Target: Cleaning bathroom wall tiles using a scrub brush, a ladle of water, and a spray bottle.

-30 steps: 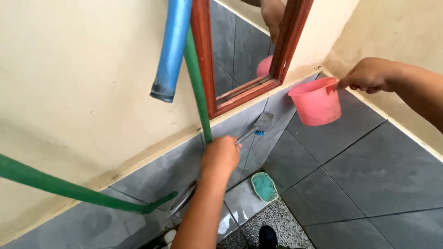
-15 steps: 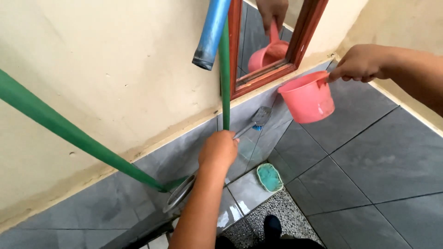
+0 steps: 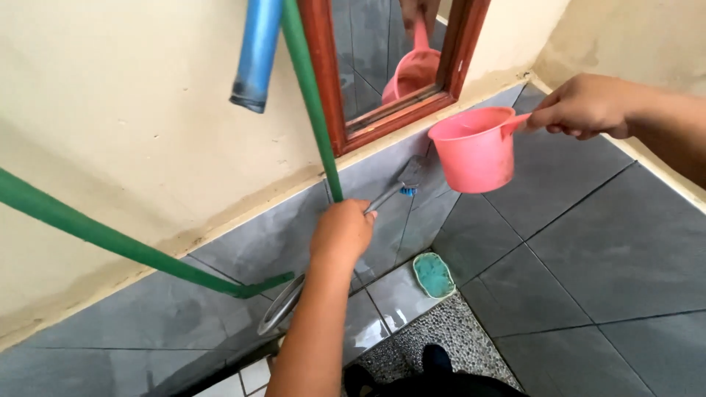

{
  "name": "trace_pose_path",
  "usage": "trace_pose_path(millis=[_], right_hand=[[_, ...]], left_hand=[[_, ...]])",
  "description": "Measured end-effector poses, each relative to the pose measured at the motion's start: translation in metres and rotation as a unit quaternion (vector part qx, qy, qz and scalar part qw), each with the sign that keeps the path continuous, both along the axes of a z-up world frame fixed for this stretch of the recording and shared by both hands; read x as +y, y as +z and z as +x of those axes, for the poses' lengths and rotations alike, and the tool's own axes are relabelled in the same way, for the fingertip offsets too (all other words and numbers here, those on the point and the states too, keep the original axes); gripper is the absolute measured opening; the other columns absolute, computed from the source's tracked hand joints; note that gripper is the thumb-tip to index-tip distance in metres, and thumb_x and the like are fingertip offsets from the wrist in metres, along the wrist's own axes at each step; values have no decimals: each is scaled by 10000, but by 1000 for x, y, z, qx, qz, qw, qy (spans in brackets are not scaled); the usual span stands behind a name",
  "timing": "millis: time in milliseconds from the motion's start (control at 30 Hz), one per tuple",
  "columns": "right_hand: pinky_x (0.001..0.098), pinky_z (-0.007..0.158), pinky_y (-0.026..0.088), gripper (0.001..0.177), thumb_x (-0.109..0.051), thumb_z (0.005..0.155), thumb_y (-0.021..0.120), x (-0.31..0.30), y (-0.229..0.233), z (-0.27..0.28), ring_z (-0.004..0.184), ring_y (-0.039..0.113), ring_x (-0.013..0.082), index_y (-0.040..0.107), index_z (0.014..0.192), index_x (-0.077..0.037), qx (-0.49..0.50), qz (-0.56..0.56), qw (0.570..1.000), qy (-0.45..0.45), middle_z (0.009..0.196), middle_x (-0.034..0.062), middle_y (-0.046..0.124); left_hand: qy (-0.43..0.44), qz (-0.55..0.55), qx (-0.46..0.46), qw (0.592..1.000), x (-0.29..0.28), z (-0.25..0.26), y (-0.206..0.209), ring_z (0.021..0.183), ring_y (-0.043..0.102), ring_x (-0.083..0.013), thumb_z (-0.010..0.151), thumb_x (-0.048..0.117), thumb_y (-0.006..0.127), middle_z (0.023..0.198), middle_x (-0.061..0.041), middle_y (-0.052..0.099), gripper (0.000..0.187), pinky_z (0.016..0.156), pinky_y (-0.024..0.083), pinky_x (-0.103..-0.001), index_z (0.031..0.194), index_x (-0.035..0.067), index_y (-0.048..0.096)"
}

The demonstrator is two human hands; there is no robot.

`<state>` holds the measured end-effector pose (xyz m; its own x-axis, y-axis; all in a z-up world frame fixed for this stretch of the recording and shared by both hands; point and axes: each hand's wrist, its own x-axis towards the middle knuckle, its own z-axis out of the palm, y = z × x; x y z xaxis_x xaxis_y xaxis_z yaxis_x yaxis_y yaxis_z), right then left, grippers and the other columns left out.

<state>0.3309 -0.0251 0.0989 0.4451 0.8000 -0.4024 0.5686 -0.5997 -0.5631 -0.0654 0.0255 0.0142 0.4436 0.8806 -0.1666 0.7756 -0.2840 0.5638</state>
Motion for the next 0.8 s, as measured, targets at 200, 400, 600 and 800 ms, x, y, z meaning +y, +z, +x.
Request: trace_pose_path(millis=[200,400,600,800], right_hand=[[345,491,351,297,-225,852,767,-13,3,33,564,444,169,791,954,53,-50,10,998,35,668,76,558],[368,509,371,329,-260,878,760,-1,-11,66,574,479,202,801,993,46,-124,-24,987,98,661,119,579],[361,471,331,318,-250,856,774,23,-35,74,554,448,188,801,983,41,-87,-40,988,122,670,90,572],[350,451,301,339,-323,851,776,33,-10,7,518,398,187,796,943,3,-110,-68,982,135,638,77,533]], left_hand=[[30,34,-6,999,-13,24,-14,1019,680,-413,923,323,665,1069,-190,726,282,886,535,-508,1125,148,755],[88,3,3,996,-38,4,-22,1044,683,-388,903,338,686,1101,-167,729,326,906,533,-486,1188,193,753],[100,32,8,994,-47,-32,-25,1046,683,-394,898,354,700,1116,-168,727,336,917,533,-483,1180,180,757],[121,27,16,992,-53,-64,-15,1042,681,-406,913,336,687,1096,-181,730,280,926,530,-502,1118,169,779]])
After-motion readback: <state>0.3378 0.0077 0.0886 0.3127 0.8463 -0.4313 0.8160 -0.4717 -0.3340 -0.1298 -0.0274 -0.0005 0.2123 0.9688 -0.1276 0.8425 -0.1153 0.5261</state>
